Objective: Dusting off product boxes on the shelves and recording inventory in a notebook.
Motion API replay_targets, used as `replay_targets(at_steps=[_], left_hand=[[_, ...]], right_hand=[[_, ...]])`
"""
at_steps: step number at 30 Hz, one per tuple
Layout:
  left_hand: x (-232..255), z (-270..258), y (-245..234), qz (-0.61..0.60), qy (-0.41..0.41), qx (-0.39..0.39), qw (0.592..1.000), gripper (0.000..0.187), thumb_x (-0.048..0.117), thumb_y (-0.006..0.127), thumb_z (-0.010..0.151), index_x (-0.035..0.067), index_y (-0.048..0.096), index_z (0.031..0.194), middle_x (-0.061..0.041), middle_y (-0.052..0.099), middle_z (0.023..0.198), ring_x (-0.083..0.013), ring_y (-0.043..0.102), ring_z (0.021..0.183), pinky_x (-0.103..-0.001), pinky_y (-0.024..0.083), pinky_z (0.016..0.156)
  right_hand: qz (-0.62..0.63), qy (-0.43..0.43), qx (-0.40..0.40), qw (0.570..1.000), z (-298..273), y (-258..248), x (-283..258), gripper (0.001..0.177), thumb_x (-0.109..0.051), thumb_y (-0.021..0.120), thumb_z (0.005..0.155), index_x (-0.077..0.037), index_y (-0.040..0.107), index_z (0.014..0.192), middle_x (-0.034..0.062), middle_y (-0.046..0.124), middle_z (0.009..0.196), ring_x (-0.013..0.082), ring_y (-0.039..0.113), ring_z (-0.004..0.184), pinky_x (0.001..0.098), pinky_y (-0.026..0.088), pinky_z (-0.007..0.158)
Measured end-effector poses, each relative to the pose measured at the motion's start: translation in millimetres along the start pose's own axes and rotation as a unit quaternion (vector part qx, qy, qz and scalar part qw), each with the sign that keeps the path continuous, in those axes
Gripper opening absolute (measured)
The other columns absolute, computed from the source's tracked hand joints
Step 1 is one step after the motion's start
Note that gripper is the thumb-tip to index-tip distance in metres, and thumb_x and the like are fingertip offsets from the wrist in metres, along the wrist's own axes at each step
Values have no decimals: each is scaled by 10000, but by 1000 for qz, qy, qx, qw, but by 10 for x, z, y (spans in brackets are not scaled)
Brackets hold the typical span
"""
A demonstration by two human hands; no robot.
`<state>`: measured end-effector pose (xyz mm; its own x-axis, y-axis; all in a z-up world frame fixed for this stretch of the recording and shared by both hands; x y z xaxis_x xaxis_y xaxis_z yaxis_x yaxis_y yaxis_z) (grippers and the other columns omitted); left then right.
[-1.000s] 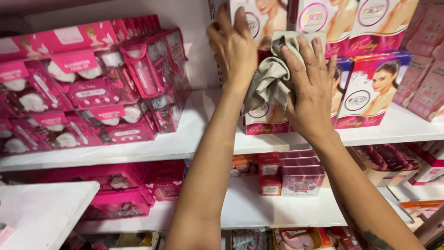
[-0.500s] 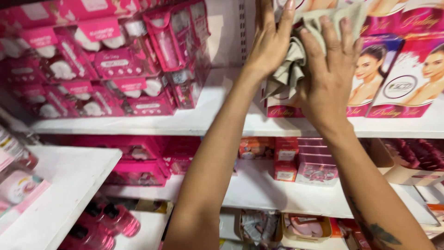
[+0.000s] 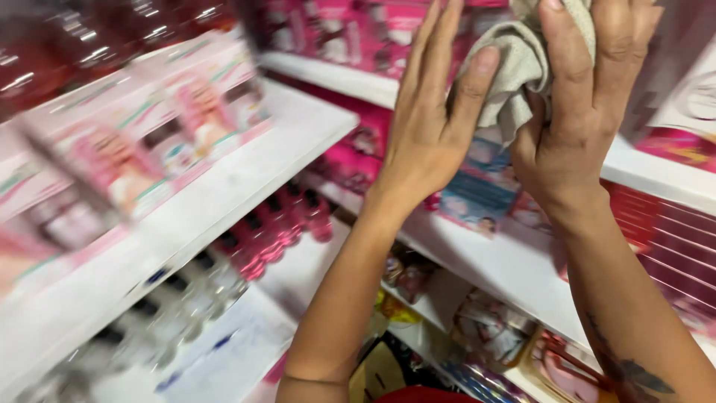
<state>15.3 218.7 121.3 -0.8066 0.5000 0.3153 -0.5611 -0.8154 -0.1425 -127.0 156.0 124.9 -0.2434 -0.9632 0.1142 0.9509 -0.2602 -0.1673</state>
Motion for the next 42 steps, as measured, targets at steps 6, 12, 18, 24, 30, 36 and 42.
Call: replay_targets(at_steps=[6, 12, 18, 24, 30, 36, 42], left_hand=[[480, -505, -1603, 199, -36, 88, 975, 466, 383, 523, 1204, 71, 460, 1545, -157, 501, 1593, -275, 471, 1478, -338, 351, 1270], [1017, -1331, -2567, 278, -76, 176, 941, 271, 229, 567, 1202, 47, 594, 1402, -105, 690, 1341, -176, 711, 1230, -296, 568, 1107], [520, -2506, -2963, 315, -263, 224, 884, 239, 136, 598, 1071, 35, 680, 1272, -104, 778, 1087, -174, 702, 888, -289, 558, 769], [-161, -3493, -3008, 490, -265, 126, 821, 186, 68, 618, 1025, 70, 725, 1176, -136, 741, 1127, -337, 698, 1040, -408, 559, 898], [-785, -4440, -3251, 549, -438, 50, 710, 407, -59, 555, 891, 111, 717, 1224, -88, 694, 1267, -368, 641, 1123, -447, 537, 943], [-902, -4736, -3405, 634, -388, 29, 668, 615, -78, 552, 779, 153, 672, 1337, -112, 563, 1458, -400, 502, 1320, -530, 420, 1038], [-1033, -4790, -3455, 643, -473, -3, 603, 381, -3, 607, 860, 183, 747, 1163, -40, 655, 1227, -316, 548, 1266, -614, 350, 1126]], right_hand=[[231, -41, 7, 972, 90, 524, -857, 756, 146, 586, 869, -89, 510, 1584, 165, 399, 1606, 380, 388, 1526, 457, 299, 1261], [348, -47, 21, 936, -268, 714, -1575, 573, -120, 728, 985, -64, 506, 1511, 199, 452, 1547, 399, 497, 1449, 458, 419, 1191], [417, -100, 5, 904, -1325, 1365, -2084, 531, -192, 738, 928, -103, 571, 1424, 195, 504, 1420, 420, 530, 1352, 536, 432, 1156], [406, -101, -150, 896, -1948, 2059, -2382, 606, 59, 670, 823, -87, 596, 1406, 205, 513, 1438, 441, 484, 1352, 569, 409, 1183], [355, -139, -288, 879, -2519, 2809, -2639, 594, -23, 712, 867, -137, 598, 1438, 158, 496, 1507, 423, 415, 1421, 634, 333, 1185], [278, -119, -487, 819, -3028, 3099, -2903, 750, -57, 698, 717, -133, 538, 1446, 216, 323, 1593, 515, 173, 1493, 760, 112, 1085], [361, -151, -413, 822, -2951, 2650, -3473, 522, -38, 586, 976, -84, 536, 1493, 163, 426, 1617, 443, 285, 1514, 626, 227, 1194]])
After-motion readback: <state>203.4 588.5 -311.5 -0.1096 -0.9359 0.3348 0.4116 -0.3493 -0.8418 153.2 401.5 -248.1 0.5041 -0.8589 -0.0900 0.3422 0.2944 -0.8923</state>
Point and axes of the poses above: each hand's wrist, its own z-axis towards the middle knuckle, its own y-axis out of the palm, x = y × z, the point moved 10 cm from there along z, towards the middle knuckle
